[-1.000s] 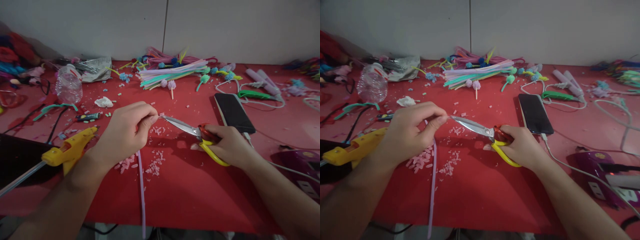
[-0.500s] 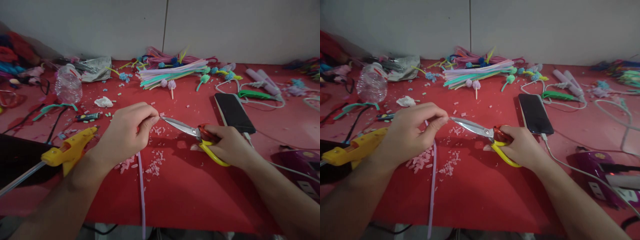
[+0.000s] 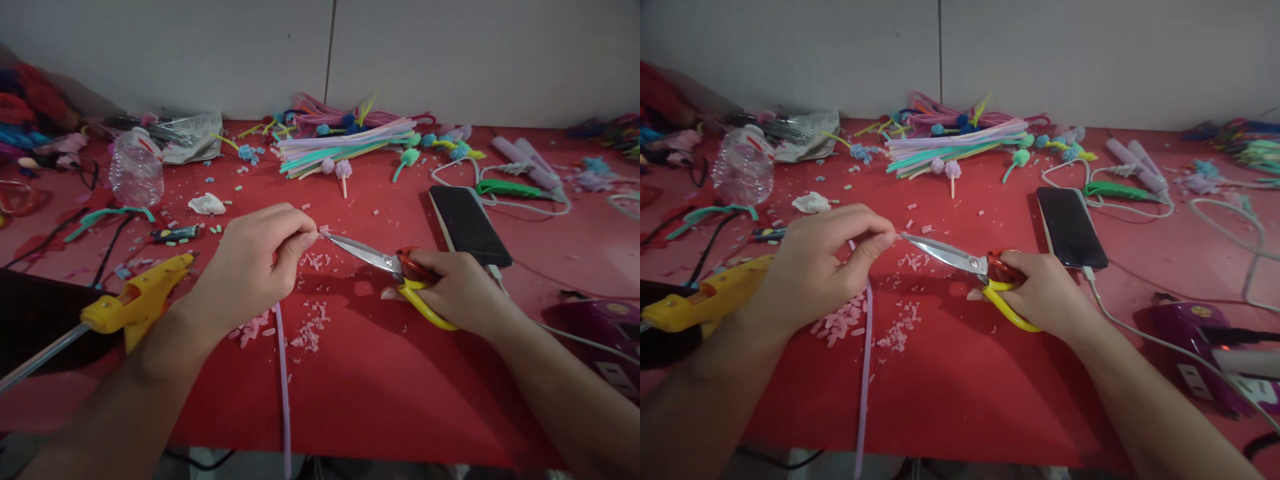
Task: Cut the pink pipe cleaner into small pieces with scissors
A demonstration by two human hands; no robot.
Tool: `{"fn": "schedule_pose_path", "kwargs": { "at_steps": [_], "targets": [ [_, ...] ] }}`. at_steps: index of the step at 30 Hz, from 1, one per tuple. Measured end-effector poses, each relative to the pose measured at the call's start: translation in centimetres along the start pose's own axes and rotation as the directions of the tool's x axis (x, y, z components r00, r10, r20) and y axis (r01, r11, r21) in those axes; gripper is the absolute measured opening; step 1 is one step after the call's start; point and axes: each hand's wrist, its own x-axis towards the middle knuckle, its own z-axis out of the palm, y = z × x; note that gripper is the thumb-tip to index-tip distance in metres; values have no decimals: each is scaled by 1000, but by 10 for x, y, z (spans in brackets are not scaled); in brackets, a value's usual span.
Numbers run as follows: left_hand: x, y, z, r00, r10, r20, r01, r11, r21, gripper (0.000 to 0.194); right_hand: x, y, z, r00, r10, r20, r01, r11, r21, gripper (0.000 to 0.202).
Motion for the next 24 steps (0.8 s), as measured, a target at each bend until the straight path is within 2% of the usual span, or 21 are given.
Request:
{"fn": "schedule_pose_path", "kwargs": {
  "at_steps": [4, 14, 24],
  "targets": [
    [0, 0, 0, 1000, -9, 5, 9, 1000, 0, 16, -2, 3, 0, 1000, 19, 17, -20, 999, 49, 74],
    [0, 2, -1, 995, -73, 65, 78, 993, -86, 23, -3, 0, -2, 999, -30, 26, 28, 996, 83, 73],
    [2, 3, 0, 994, -41, 106, 51, 994, -98, 25, -2, 2, -1, 999, -35, 32, 33, 997, 64, 76]
  ]
}}
